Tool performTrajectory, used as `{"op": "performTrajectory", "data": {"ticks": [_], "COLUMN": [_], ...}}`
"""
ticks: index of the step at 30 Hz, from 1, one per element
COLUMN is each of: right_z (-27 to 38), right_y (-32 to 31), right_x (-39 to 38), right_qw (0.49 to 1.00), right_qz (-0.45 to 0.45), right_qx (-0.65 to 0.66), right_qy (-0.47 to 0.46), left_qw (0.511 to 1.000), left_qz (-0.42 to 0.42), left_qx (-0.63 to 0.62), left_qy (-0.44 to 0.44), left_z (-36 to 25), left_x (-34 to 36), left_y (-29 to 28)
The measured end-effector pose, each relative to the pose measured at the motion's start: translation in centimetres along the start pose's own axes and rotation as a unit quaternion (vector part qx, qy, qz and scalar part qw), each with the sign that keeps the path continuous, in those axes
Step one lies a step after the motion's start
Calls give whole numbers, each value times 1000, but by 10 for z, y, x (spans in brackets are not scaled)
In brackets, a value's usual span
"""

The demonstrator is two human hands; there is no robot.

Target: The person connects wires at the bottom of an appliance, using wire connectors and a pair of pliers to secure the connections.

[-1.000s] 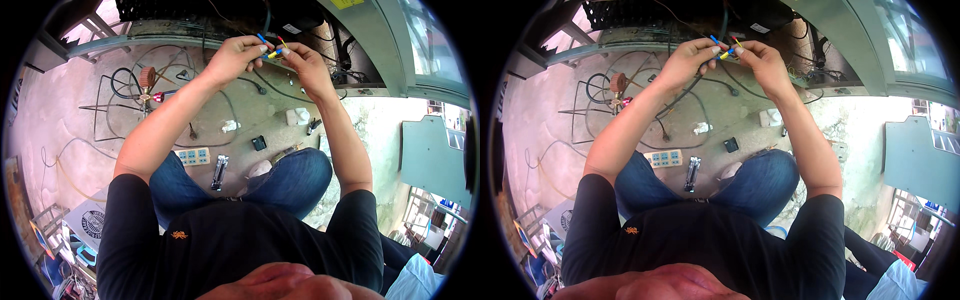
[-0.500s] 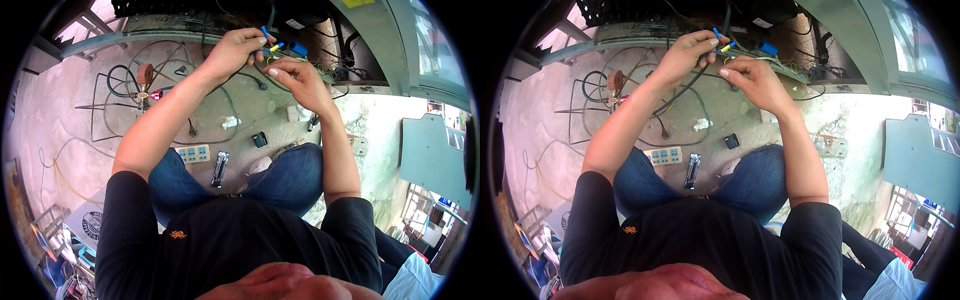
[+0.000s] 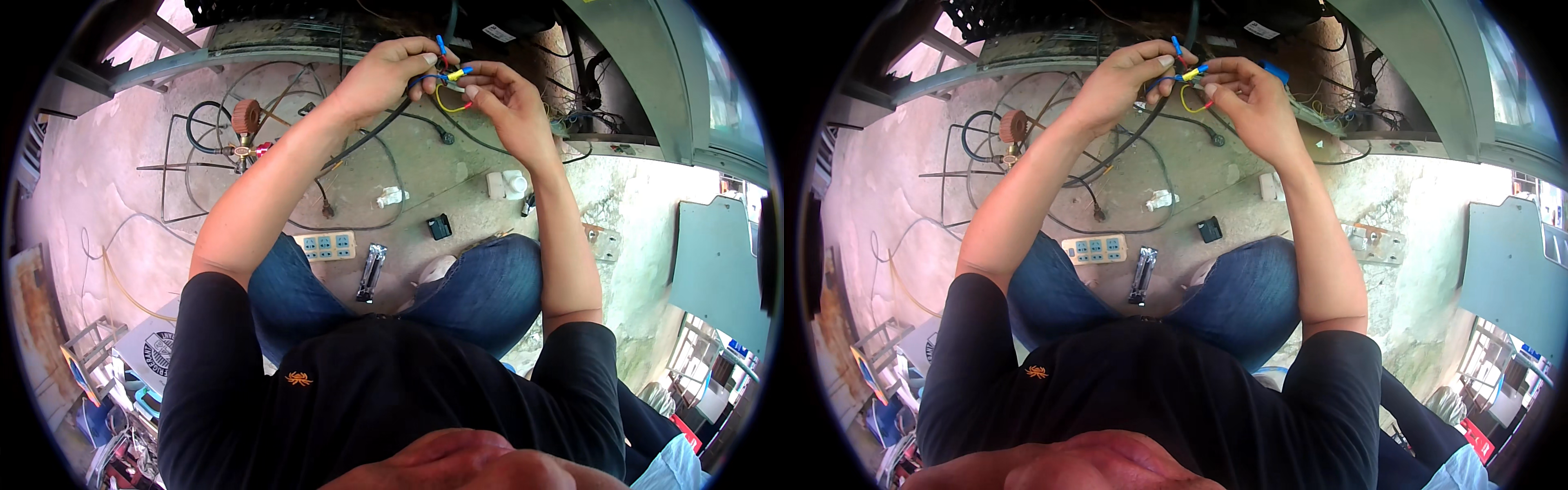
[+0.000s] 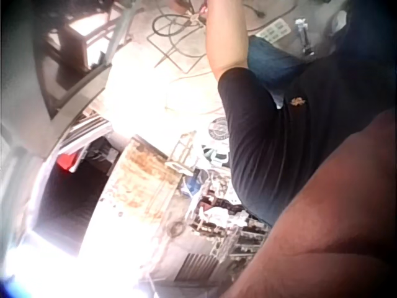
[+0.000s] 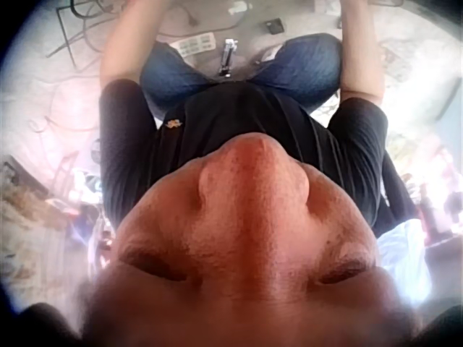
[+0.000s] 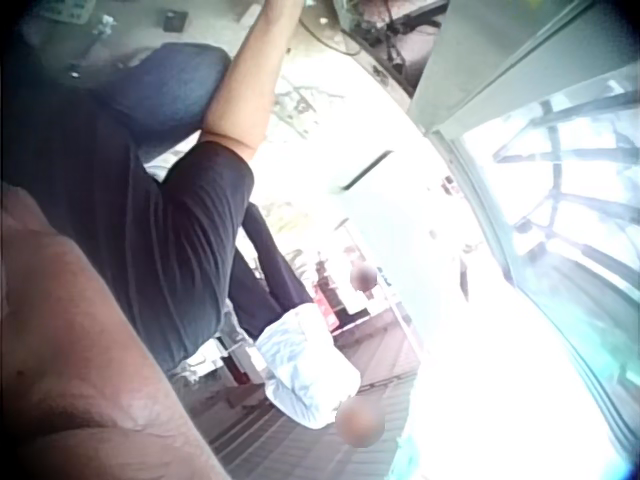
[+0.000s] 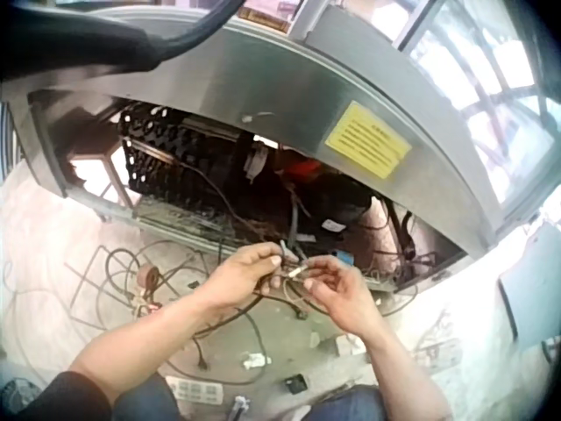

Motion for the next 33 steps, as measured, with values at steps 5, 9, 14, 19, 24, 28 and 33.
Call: {"op": "performTrajectory", "data": {"ticks": [5, 9, 14, 19, 24, 28, 33], "right_z": [-5, 1, 7, 21, 26, 33, 26], "right_y": [-3, -1, -1, 1, 1, 0, -3], "right_x": [6, 4, 2, 0, -1, -2, -3], "right_qw": [998, 997, 998, 994, 979, 964, 980], "right_qz": [-33, 5, 32, -9, -26, -24, -67], "right_qx": [36, 61, 29, -25, -97, -154, -129], "right_qy": [-50, -45, -44, -102, -179, -217, -134], "left_qw": [996, 989, 974, 967, 947, 940, 955], "left_qz": [48, 73, 36, 9, -7, -13, 18], "left_qx": [78, 128, 214, 230, 265, 282, 255], "left_qy": [15, 8, 68, 110, 184, 191, 150], "left_z": [8, 11, 7, 1, 4, 3, 8], "left_x": [4, 0, -7, -12, -8, -7, -8], "left_y": [1, 3, 11, 17, 15, 15, 21]}}
Point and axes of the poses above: each hand's wrist, its own x-axis towards the middle knuckle, its own y-axis out of the palm, z = x × y, the point moved 1 cm from there along x, towards the middle knuckle, and after that the axes turned 6 degrees about -y, right-handed, at the moved point
